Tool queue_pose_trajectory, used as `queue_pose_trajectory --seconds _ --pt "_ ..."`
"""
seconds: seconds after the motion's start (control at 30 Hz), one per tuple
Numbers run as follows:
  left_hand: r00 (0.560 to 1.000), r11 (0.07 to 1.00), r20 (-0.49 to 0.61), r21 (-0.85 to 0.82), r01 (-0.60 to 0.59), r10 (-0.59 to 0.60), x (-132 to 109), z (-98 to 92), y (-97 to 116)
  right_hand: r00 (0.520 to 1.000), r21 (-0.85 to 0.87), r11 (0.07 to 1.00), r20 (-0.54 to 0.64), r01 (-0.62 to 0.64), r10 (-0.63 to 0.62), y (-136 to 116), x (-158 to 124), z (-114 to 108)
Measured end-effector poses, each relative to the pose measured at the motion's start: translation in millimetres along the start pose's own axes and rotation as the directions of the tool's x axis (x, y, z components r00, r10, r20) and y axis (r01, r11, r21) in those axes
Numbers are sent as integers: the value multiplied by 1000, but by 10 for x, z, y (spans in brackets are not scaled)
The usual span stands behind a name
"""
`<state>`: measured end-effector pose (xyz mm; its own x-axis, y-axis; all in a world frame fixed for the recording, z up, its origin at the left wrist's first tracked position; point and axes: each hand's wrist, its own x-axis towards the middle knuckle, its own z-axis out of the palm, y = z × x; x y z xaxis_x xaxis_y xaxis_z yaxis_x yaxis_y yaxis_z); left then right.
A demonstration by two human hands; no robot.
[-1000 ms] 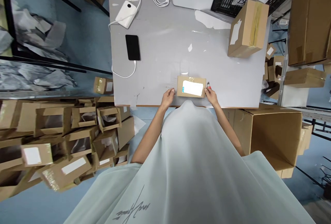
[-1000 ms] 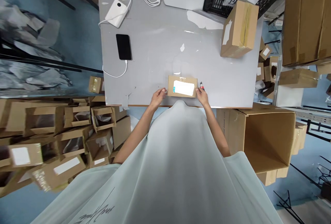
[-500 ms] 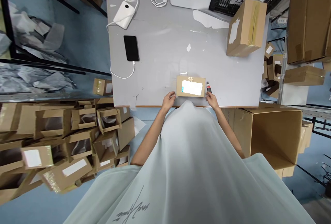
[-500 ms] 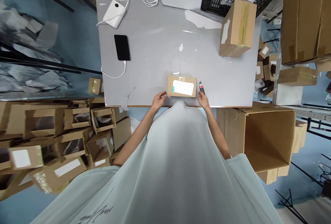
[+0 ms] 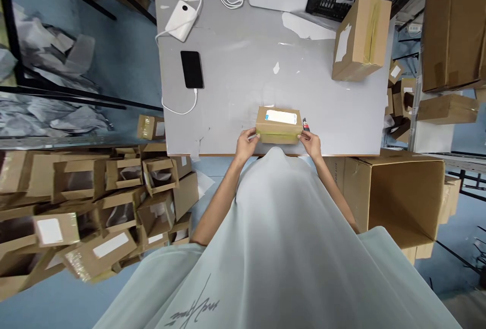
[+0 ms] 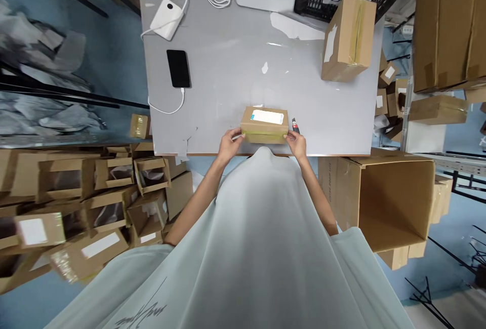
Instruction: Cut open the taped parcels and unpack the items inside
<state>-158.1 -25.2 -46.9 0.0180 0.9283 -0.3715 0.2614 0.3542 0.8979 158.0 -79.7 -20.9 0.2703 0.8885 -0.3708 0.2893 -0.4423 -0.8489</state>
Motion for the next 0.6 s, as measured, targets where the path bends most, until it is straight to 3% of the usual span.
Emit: queue_pose_trajectory --seconds 0.13,0.23,0.47,0.6 --pt "989 991 -75 67 -120 125 11 -64 131 997 -25 999 -71 21 -23 -164 9 -39" --pt "985 986 -94 94 -135 144 36 -80 160 996 -36 998 -67 57 -60 -225 39 -49" --pt "993 998 -105 22 52 -49 101 24 59 999 -175 984 -45 -12 4 -124 157 39" --pt "990 996 -115 -62 70 -77 61 -4 -38 999 -149 988 -34 28 -34 16 135 19"
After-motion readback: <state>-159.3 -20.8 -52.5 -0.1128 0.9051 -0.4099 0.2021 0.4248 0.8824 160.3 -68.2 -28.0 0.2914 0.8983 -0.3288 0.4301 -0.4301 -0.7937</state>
